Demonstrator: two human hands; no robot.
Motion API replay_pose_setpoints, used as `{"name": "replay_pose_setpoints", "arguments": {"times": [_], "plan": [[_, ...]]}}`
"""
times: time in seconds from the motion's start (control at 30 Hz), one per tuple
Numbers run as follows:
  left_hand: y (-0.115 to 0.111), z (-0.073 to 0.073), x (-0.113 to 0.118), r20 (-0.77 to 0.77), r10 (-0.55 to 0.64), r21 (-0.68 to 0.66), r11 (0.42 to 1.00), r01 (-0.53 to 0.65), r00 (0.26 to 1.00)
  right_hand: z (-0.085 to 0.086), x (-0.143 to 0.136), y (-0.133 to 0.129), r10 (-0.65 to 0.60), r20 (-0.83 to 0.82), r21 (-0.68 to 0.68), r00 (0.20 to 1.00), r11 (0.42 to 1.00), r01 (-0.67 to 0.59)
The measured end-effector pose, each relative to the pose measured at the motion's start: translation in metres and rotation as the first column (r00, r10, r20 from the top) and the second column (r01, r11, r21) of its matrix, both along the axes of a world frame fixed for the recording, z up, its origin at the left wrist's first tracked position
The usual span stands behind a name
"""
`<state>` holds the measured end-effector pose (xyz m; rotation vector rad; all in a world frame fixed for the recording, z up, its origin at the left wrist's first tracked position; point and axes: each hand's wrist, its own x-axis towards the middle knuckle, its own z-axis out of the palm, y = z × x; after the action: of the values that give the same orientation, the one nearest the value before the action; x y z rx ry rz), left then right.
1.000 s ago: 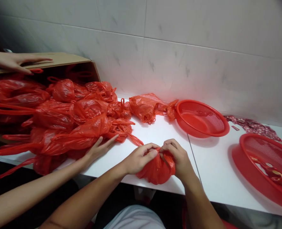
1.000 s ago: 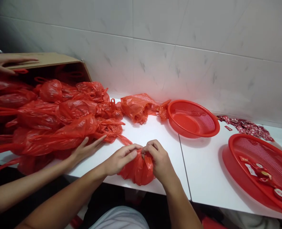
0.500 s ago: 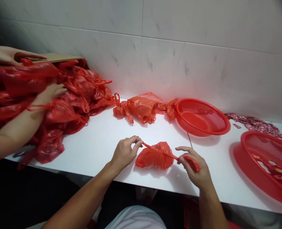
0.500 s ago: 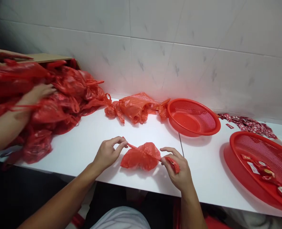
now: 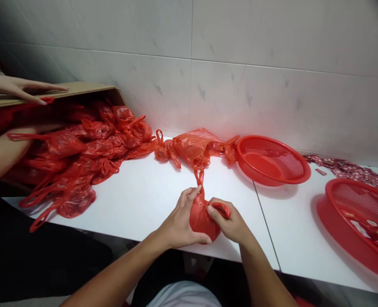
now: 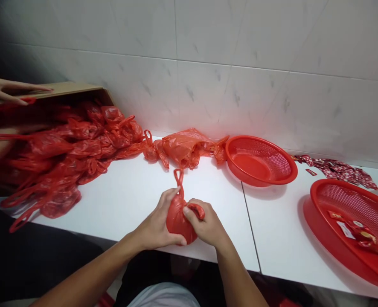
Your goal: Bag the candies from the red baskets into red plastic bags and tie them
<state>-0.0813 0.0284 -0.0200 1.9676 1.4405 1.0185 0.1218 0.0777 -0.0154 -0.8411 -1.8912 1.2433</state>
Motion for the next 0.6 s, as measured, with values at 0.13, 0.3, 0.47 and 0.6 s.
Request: {"name": "replay_pose_setpoints", "arguments": {"times": [0.13, 0.3, 0.47, 0.6], "plan": [[-0.002, -0.009, -0.005, 0.146, -0.033, -0.104, 0.993, 0.048, 0.989, 0.006, -0.012, -0.005, 0.115, -0.079, 0.071, 0.990, 0.991, -0.109], [0.003, -0.003, -0.036, 0.278, 0.037, -0.239, 0.971, 0.032, 0.960, 0.000, -0.001, -0.005, 0.222, -0.183, -0.021, 0.958, 0.973, -0.230], [0.016, 0.007, -0.075, 0.310, 0.243, -0.192, 0.963, -0.189, 0.919, -0.028, 0.038, 0.009, -0.024, -0.243, -0.221, 0.970, 0.975, -0.031], [0.032, 0.019, -0.102, 0.289, 0.391, -0.116, 0.921, -0.373, 0.874, -0.049, 0.067, 0.018, -0.255, -0.103, -0.267, 0.961, 0.938, 0.220]]}}
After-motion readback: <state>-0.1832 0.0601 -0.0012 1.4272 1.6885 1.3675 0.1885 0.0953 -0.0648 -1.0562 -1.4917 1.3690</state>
